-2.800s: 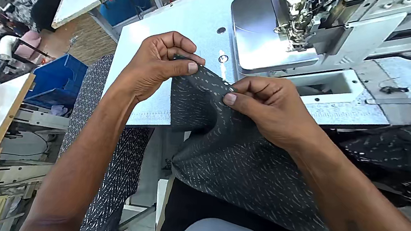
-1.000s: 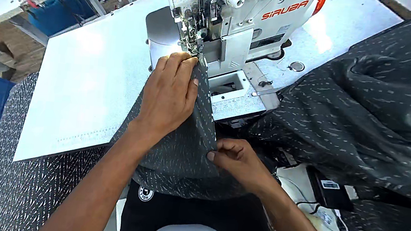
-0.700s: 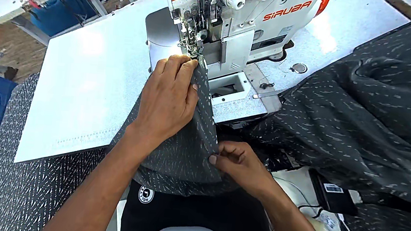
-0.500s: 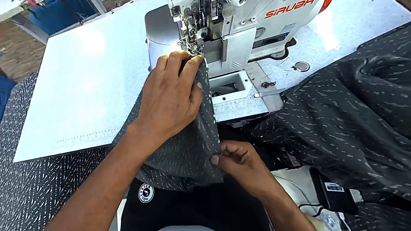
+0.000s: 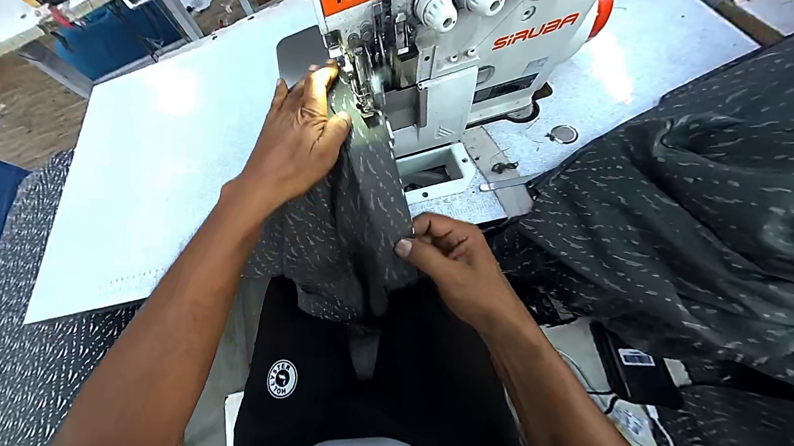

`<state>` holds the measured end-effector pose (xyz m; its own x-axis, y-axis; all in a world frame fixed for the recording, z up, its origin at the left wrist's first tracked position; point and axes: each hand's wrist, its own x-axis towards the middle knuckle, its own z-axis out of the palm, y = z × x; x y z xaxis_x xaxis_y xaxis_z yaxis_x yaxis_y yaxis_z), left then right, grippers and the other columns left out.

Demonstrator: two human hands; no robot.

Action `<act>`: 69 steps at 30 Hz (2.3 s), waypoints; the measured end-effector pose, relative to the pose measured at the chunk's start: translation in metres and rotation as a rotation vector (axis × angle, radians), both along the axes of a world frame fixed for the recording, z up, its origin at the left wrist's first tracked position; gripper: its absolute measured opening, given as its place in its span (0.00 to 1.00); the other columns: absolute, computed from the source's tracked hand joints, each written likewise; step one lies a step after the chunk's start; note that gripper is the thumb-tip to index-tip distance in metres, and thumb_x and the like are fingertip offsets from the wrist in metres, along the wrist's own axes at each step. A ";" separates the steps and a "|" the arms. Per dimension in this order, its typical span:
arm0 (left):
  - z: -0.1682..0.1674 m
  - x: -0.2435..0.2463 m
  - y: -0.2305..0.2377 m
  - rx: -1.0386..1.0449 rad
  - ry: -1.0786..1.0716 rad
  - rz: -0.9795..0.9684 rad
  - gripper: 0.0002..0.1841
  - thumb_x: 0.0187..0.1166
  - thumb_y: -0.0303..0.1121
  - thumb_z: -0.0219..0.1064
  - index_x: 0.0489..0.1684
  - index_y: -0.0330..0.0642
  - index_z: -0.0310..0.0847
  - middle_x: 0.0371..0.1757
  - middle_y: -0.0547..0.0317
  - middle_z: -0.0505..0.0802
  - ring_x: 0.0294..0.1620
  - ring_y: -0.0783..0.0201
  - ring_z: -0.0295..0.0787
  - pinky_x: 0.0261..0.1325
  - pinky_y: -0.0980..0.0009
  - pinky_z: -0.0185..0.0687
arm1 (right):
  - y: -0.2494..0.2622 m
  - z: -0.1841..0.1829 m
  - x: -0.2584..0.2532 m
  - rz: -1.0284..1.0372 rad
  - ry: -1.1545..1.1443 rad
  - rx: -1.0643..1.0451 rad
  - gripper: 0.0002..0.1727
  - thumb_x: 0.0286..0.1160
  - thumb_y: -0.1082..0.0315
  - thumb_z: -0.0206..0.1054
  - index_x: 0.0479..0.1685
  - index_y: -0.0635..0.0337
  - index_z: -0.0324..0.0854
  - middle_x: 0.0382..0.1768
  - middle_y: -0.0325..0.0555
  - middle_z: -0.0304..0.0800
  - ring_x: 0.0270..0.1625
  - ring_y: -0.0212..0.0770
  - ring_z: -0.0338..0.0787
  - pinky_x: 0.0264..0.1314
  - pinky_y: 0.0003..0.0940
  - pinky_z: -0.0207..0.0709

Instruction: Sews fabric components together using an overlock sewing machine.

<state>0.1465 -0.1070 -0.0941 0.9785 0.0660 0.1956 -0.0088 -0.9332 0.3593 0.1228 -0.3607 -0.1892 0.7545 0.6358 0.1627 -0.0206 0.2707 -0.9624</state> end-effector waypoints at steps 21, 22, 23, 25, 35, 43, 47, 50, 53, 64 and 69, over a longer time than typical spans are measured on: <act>0.011 0.082 0.080 0.179 -0.320 0.160 0.33 0.91 0.49 0.43 0.83 0.31 0.67 0.83 0.34 0.75 0.85 0.40 0.69 0.85 0.42 0.60 | 0.047 0.033 0.030 -0.229 0.184 0.097 0.08 0.71 0.75 0.67 0.46 0.63 0.83 0.26 0.40 0.84 0.29 0.31 0.84 0.34 0.28 0.82; 0.013 0.054 0.070 0.118 -0.389 0.140 0.31 0.91 0.47 0.48 0.82 0.30 0.67 0.80 0.34 0.78 0.82 0.42 0.72 0.84 0.46 0.66 | 0.039 0.029 0.024 -0.196 0.173 0.088 0.10 0.70 0.75 0.67 0.49 0.63 0.83 0.29 0.41 0.86 0.31 0.31 0.85 0.37 0.29 0.83; 0.012 0.016 0.057 0.017 -0.396 0.131 0.31 0.90 0.46 0.53 0.81 0.28 0.66 0.76 0.34 0.80 0.78 0.45 0.77 0.80 0.50 0.72 | 0.030 0.023 0.018 -0.154 0.164 0.071 0.11 0.69 0.75 0.67 0.50 0.64 0.83 0.31 0.42 0.88 0.32 0.32 0.87 0.39 0.29 0.85; -0.007 -0.079 0.029 -0.216 -0.304 0.162 0.29 0.90 0.45 0.57 0.80 0.30 0.63 0.69 0.43 0.84 0.66 0.57 0.84 0.65 0.59 0.84 | 0.005 0.004 0.001 -0.062 0.158 0.022 0.09 0.69 0.75 0.68 0.47 0.64 0.85 0.33 0.43 0.91 0.34 0.31 0.89 0.40 0.28 0.87; -0.133 -0.241 -0.051 -0.820 -0.051 0.707 0.23 0.81 0.43 0.70 0.66 0.35 0.77 0.55 0.51 0.89 0.45 0.60 0.91 0.47 0.59 0.92 | -0.033 -0.075 -0.034 -0.036 0.318 -0.083 0.04 0.76 0.67 0.71 0.40 0.58 0.88 0.28 0.34 0.89 0.28 0.25 0.82 0.33 0.23 0.78; -0.162 -0.212 -0.048 -0.896 -0.317 0.699 0.07 0.80 0.32 0.72 0.32 0.42 0.86 0.30 0.64 0.92 0.33 0.68 0.91 0.41 0.68 0.91 | -0.028 -0.081 -0.038 -0.163 0.248 -0.087 0.00 0.67 0.75 0.76 0.33 0.61 0.91 0.26 0.35 0.90 0.29 0.25 0.85 0.36 0.23 0.81; -0.148 -0.242 -0.034 -0.794 -0.300 0.619 0.07 0.84 0.34 0.66 0.40 0.42 0.86 0.31 0.66 0.91 0.29 0.70 0.89 0.36 0.71 0.90 | -0.027 -0.082 -0.037 -0.205 0.241 -0.075 0.03 0.63 0.76 0.78 0.30 0.61 0.90 0.25 0.37 0.90 0.27 0.25 0.85 0.34 0.22 0.82; -0.130 -0.258 -0.018 -0.747 -0.372 0.576 0.07 0.84 0.30 0.61 0.46 0.39 0.84 0.32 0.68 0.91 0.30 0.71 0.90 0.38 0.72 0.90 | -0.026 -0.080 -0.038 -0.207 0.220 -0.087 0.05 0.62 0.76 0.80 0.28 0.60 0.89 0.23 0.36 0.88 0.25 0.25 0.83 0.31 0.22 0.79; -0.106 -0.265 0.004 -0.767 -0.485 0.603 0.08 0.83 0.27 0.56 0.46 0.42 0.82 0.38 0.69 0.91 0.38 0.70 0.91 0.48 0.67 0.91 | -0.030 -0.074 -0.043 -0.192 0.234 -0.072 0.05 0.61 0.76 0.79 0.28 0.59 0.87 0.23 0.36 0.87 0.26 0.26 0.83 0.30 0.22 0.79; -0.065 -0.242 0.011 -1.334 -0.563 0.664 0.15 0.91 0.37 0.44 0.64 0.50 0.73 0.48 0.65 0.94 0.49 0.69 0.94 0.53 0.66 0.93 | -0.046 -0.072 -0.043 0.003 0.213 -0.080 0.06 0.63 0.65 0.78 0.30 0.48 0.84 0.23 0.32 0.83 0.27 0.25 0.83 0.32 0.23 0.80; -0.057 -0.241 0.020 -1.346 -0.565 0.655 0.15 0.92 0.37 0.43 0.60 0.50 0.76 0.50 0.65 0.94 0.52 0.69 0.94 0.56 0.65 0.92 | -0.041 -0.062 -0.044 -0.004 0.223 0.034 0.07 0.64 0.62 0.80 0.31 0.47 0.86 0.22 0.31 0.84 0.26 0.22 0.82 0.32 0.19 0.79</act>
<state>-0.0942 -0.0867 -0.1513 0.5391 0.8414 -0.0385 -0.1639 0.1496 0.9751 0.0788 -0.4018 -0.2514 0.7767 0.6297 0.0132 -0.2306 0.3038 -0.9244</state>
